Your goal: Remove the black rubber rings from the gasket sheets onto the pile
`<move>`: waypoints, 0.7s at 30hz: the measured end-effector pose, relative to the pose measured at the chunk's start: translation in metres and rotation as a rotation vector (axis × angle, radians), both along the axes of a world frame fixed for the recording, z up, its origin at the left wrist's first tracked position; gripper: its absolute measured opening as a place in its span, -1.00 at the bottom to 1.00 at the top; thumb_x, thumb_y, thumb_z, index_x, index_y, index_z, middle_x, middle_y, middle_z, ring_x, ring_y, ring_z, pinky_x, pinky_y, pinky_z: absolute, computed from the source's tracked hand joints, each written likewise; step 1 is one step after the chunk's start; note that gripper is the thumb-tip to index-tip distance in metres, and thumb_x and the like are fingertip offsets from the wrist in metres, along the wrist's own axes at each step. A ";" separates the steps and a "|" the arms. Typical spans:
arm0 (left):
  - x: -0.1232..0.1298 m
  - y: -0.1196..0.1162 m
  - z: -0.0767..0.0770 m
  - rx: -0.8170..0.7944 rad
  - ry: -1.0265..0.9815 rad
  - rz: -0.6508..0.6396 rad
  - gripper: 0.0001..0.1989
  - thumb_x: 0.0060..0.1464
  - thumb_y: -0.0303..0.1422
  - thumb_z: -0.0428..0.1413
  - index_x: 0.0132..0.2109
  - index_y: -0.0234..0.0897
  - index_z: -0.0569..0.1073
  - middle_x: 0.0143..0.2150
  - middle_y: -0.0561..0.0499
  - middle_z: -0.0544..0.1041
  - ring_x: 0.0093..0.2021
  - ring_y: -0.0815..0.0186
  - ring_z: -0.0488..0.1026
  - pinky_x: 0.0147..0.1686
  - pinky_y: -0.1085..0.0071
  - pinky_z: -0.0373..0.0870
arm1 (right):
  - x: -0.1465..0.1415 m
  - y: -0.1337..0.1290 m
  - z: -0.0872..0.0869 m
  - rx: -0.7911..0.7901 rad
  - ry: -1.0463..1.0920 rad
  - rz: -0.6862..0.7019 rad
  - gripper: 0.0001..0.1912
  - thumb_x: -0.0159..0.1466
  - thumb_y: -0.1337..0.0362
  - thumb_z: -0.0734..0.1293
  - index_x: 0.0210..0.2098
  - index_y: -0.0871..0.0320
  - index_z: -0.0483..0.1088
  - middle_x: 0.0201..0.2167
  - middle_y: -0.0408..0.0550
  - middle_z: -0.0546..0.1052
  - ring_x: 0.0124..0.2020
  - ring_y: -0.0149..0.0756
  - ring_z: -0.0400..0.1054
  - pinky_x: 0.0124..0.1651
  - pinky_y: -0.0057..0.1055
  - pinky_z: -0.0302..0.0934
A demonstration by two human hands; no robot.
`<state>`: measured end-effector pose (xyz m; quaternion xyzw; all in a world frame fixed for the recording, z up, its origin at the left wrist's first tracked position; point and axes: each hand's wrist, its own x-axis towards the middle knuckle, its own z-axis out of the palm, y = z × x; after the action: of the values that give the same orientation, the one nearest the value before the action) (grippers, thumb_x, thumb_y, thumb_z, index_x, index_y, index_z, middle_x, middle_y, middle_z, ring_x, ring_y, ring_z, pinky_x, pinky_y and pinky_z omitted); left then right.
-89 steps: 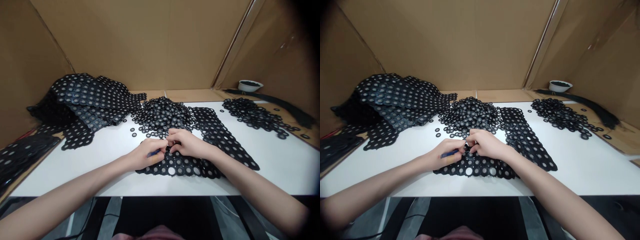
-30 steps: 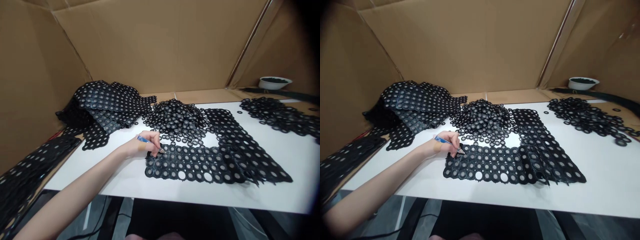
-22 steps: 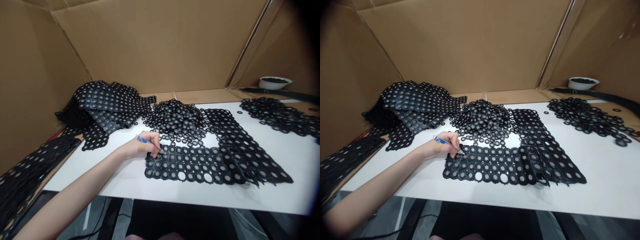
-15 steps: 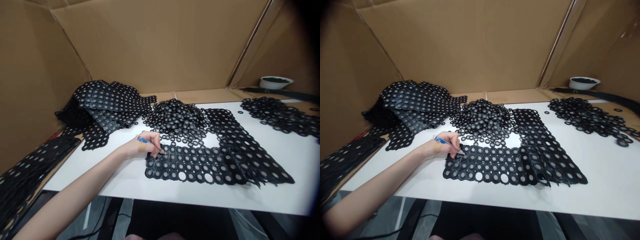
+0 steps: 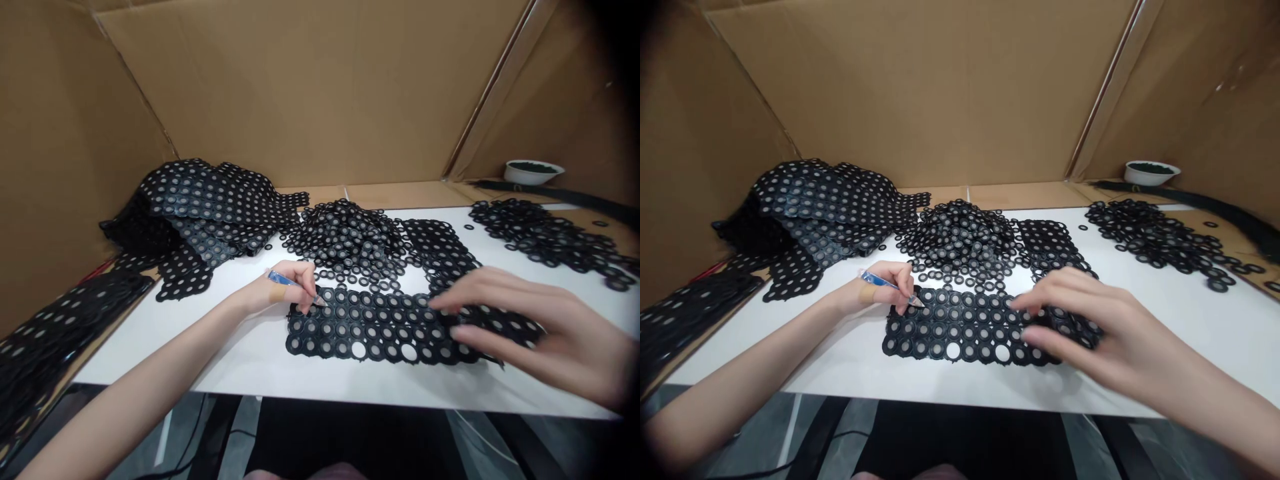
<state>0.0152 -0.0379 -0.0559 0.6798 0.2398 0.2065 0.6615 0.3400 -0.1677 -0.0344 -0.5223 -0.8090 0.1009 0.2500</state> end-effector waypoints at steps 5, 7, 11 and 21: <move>-0.003 -0.001 0.005 0.032 -0.010 0.003 -0.88 -0.15 -0.49 0.13 -0.43 -0.41 0.31 -0.54 -0.01 0.46 -0.50 0.42 0.41 -0.41 0.52 0.36 | 0.026 0.031 -0.030 -0.084 -0.151 -0.058 -0.53 0.28 -0.01 0.25 0.14 -0.07 0.26 -0.02 0.02 0.41 0.04 -0.01 0.28 0.05 -0.06 0.24; -0.004 -0.001 0.006 0.035 -0.022 0.008 -0.88 -0.14 -0.50 0.13 -0.42 -0.41 0.32 -0.53 -0.01 0.47 -0.47 0.40 0.43 -0.40 0.52 0.38 | 0.031 0.037 -0.040 -0.117 -0.169 -0.042 -0.51 0.28 -0.01 0.25 0.16 -0.05 0.24 -0.01 0.01 0.41 0.06 -0.03 0.25 0.06 -0.06 0.22; -0.005 -0.001 0.007 0.030 -0.015 0.044 -0.87 -0.16 -0.53 0.16 -0.43 -0.43 0.33 -0.49 0.00 0.46 -0.48 0.40 0.45 -0.47 0.57 0.36 | 0.030 0.036 -0.043 -0.143 -0.161 0.002 -0.51 0.27 -0.02 0.27 0.15 -0.07 0.22 -0.09 -0.01 0.42 0.01 -0.07 0.27 -0.01 -0.11 0.27; -0.004 0.001 0.005 0.099 -0.049 0.097 -0.88 -0.15 -0.55 0.15 -0.43 -0.44 0.32 -0.47 0.02 0.46 -0.49 0.43 0.45 -0.45 0.57 0.36 | 0.022 0.033 -0.006 -0.055 -0.092 -0.068 -0.55 0.26 -0.02 0.25 0.09 -0.02 0.29 -0.33 -0.02 0.43 -0.49 -0.26 0.30 -0.49 -0.33 0.23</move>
<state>0.0111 -0.0370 -0.0504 0.6940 0.2457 0.2664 0.6222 0.3624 -0.1350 -0.0402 -0.5601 -0.7985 0.0903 0.2015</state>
